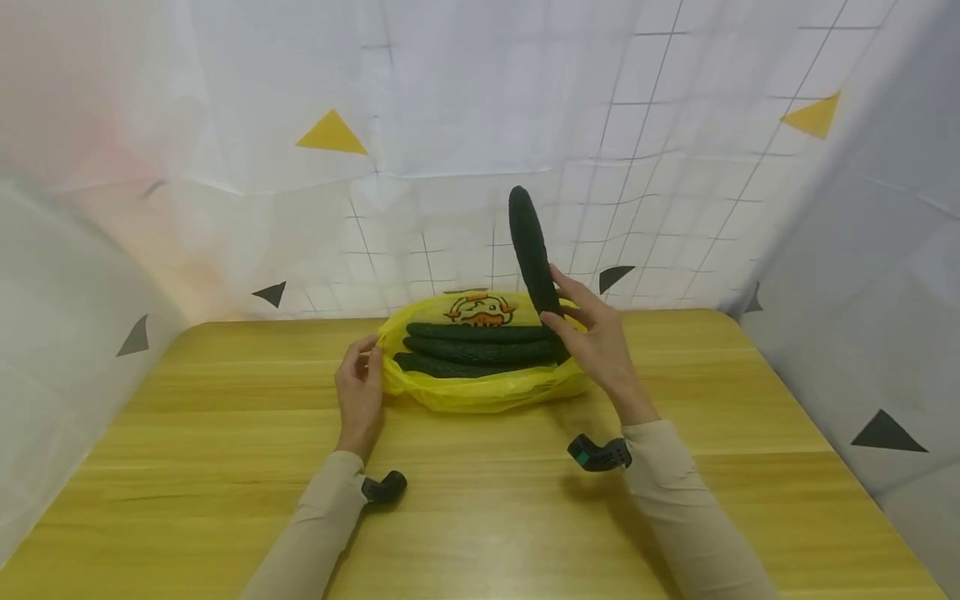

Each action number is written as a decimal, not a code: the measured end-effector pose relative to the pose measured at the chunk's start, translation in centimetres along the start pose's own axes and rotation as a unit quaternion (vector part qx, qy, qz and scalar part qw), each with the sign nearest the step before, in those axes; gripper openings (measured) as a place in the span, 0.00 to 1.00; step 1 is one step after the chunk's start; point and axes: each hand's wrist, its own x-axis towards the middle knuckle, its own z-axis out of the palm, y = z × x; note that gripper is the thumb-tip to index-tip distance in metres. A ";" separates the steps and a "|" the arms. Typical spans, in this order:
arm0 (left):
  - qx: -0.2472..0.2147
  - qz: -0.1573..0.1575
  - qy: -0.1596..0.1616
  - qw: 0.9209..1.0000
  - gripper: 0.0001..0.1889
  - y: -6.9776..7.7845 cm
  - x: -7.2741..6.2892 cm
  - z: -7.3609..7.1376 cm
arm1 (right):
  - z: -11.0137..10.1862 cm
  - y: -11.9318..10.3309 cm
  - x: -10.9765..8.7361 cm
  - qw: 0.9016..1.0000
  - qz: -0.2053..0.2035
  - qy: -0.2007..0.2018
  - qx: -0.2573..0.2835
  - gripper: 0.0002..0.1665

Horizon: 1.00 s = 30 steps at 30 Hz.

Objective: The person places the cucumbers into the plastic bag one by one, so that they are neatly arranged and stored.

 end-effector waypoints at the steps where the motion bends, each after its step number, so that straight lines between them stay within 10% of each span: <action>1: 0.001 0.000 0.000 1.000 0.14 0.0 0.0 0.0 | 0.0 0.0 0.0 1.000 -0.012 -0.004 -0.006 0.36; 30: 0.002 0.012 0.000 1.000 0.15 0.0 0.1 0.1 | 2.5 3.6 -0.2 0.979 -0.139 -0.093 -0.118 0.33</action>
